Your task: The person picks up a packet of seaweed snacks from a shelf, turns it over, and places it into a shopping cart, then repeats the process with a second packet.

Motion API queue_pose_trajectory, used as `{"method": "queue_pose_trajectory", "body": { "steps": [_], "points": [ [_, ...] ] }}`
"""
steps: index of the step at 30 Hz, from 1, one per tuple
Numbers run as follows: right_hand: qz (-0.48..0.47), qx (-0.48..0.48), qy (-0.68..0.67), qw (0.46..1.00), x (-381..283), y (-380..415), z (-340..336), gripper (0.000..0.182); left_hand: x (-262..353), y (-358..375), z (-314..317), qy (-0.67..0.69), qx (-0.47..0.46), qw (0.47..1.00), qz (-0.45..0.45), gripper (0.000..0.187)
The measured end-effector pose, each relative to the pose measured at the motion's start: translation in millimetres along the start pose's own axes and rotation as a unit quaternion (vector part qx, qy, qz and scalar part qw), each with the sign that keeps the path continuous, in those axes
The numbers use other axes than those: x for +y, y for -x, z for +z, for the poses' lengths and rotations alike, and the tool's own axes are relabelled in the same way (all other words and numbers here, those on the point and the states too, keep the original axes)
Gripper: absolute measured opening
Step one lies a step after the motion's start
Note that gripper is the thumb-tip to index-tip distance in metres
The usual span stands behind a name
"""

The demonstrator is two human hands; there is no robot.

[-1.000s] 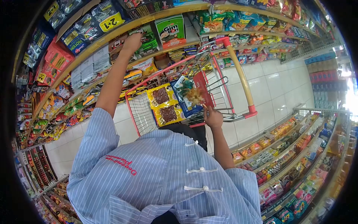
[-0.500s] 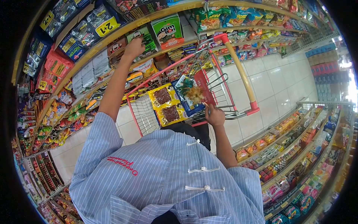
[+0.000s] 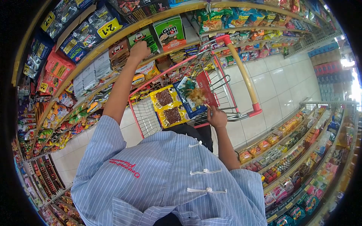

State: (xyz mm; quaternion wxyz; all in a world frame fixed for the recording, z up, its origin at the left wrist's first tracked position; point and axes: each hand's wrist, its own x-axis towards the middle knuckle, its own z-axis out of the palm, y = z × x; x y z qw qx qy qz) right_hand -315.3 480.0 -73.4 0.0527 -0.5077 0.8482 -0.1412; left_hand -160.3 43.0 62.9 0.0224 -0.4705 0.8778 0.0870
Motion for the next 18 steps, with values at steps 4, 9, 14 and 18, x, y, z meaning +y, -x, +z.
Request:
{"method": "queue_pose_trajectory", "body": {
  "steps": [4, 9, 14, 18],
  "points": [
    [0.011, -0.014, -0.006, 1.000, -2, 0, 0, 0.015, 0, -1, -5, 0.025, -0.026, 0.999, -0.018, 0.032],
    [0.028, -0.033, 0.000, 0.999, -4, 0, 0, 0.017, 2, 3, -7, 0.025, -0.065, 0.997, -0.029, 0.036],
    [0.033, -0.039, 0.008, 0.999, -5, 0, -1, 0.019, -5, 2, 5, 0.022, -0.021, 0.999, -0.029, 0.041],
    [0.039, -0.050, 0.021, 0.998, -4, -2, 1, 0.020, -15, -7, 8, 0.045, -0.018, 0.998, -0.030, 0.042]
  ]
}}
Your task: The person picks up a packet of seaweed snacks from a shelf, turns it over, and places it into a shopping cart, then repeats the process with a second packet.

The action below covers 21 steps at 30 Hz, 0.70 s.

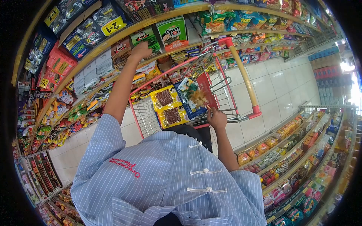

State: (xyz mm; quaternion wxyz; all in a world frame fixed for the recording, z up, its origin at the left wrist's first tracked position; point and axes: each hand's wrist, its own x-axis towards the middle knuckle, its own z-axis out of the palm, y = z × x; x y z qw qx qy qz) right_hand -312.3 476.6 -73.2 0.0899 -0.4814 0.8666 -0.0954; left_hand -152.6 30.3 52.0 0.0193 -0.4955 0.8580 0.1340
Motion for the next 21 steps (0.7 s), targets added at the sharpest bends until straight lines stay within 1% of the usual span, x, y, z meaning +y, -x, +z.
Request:
{"method": "queue_pose_trajectory", "body": {
  "steps": [3, 5, 6, 8, 9, 11, 15, 17, 18, 19, 21],
  "points": [
    [0.002, -0.005, 0.004, 1.000, 0, 0, 0, 0.020, -4, -8, -3, 0.002, -0.011, 1.000, 0.006, 0.041],
    [0.001, -0.002, 0.001, 1.000, 0, 0, -2, 0.020, -6, -17, -8, -0.005, -0.053, 0.999, 0.001, 0.039],
    [0.003, -0.007, 0.001, 1.000, 0, 0, -2, 0.020, -6, -23, -12, -0.005, -0.052, 0.999, 0.001, 0.039],
    [0.007, -0.011, 0.001, 1.000, 0, 0, -2, 0.020, -5, -34, -19, -0.037, -0.194, 0.980, -0.025, 0.061],
    [0.005, -0.009, -0.003, 1.000, 0, 0, -2, 0.020, -4, -37, -20, -0.037, -0.194, 0.980, -0.023, 0.061],
    [0.004, -0.008, -0.006, 1.000, 1, 1, -1, 0.020, -2, -43, -20, -0.063, -0.226, 0.972, -0.027, 0.061],
    [0.009, -0.006, -0.013, 1.000, 2, 1, 0, 0.019, -2, -47, -21, -0.061, -0.234, 0.970, -0.026, 0.062],
    [0.012, -0.010, -0.020, 1.000, 2, 1, 1, 0.019, -15, -61, -7, -0.054, -0.182, 0.981, 0.034, 0.040],
    [0.006, 0.001, -0.020, 1.000, 1, 1, 0, 0.019, -14, -58, -11, -0.050, -0.201, 0.978, 0.023, 0.048],
    [-0.001, 0.013, -0.019, 1.000, 0, 1, -2, 0.019, -14, -56, -11, -0.050, -0.203, 0.978, 0.023, 0.048],
    [-0.001, 0.007, -0.017, 1.000, 0, 1, -4, 0.019, -14, -54, -9, -0.065, -0.160, 0.984, 0.035, 0.053]
  ]
}}
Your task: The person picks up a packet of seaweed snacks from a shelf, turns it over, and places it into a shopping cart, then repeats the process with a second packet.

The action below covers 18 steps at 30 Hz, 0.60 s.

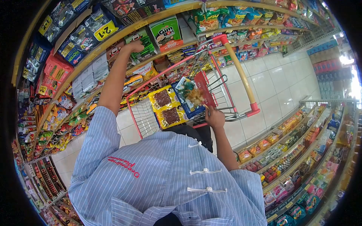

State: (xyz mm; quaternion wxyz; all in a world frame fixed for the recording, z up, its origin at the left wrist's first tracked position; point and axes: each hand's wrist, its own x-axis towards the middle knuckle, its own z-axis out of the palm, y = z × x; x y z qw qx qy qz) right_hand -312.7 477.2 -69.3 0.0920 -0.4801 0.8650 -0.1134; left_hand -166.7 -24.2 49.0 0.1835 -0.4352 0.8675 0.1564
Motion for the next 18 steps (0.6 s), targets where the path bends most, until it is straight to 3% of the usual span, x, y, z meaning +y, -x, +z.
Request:
{"method": "queue_pose_trajectory", "body": {
  "steps": [4, 7, 12, 18],
  "points": [
    [-0.003, 0.003, 0.001, 1.000, 0, 0, 0, 0.018, -5, -16, 0, 0.010, -0.063, 0.998, -0.021, 0.057],
    [-0.005, 0.006, -0.004, 1.000, 0, 0, -1, 0.018, -5, -17, 1, 0.010, -0.054, 0.998, -0.024, 0.051],
    [-0.009, 0.009, -0.008, 1.000, -1, 0, -3, 0.018, -1, -12, -6, 0.005, -0.114, 0.993, -0.039, 0.037],
    [-0.003, 0.008, -0.008, 1.000, -2, 0, -3, 0.018, 0, -7, 5, 0.034, -0.036, 0.998, -0.040, 0.042]
  ]
}}
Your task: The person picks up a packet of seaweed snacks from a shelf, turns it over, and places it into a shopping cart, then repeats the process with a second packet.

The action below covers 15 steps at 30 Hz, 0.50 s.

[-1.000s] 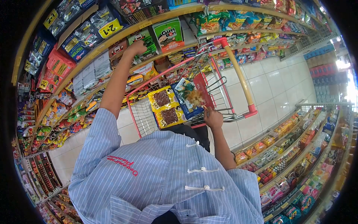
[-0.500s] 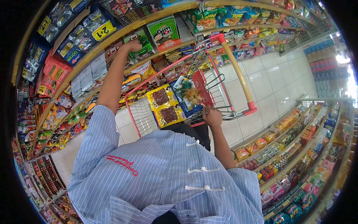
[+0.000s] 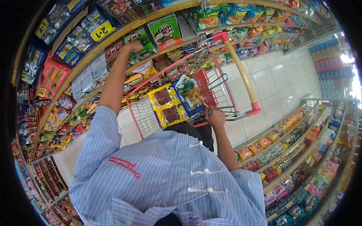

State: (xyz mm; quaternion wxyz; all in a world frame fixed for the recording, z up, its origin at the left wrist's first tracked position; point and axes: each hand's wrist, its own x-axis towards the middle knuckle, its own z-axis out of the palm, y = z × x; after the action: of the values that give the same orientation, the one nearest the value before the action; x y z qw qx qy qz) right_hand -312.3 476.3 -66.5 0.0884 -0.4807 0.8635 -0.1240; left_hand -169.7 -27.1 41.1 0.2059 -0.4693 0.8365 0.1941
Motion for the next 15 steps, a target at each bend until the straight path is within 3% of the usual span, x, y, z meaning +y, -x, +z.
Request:
{"method": "queue_pose_trajectory", "body": {
  "steps": [15],
  "points": [
    [-0.009, 0.005, 0.005, 1.000, 3, 0, 2, 0.021, 12, 13, 14, 0.022, 0.008, 0.999, -0.022, 0.042]
  ]
}}
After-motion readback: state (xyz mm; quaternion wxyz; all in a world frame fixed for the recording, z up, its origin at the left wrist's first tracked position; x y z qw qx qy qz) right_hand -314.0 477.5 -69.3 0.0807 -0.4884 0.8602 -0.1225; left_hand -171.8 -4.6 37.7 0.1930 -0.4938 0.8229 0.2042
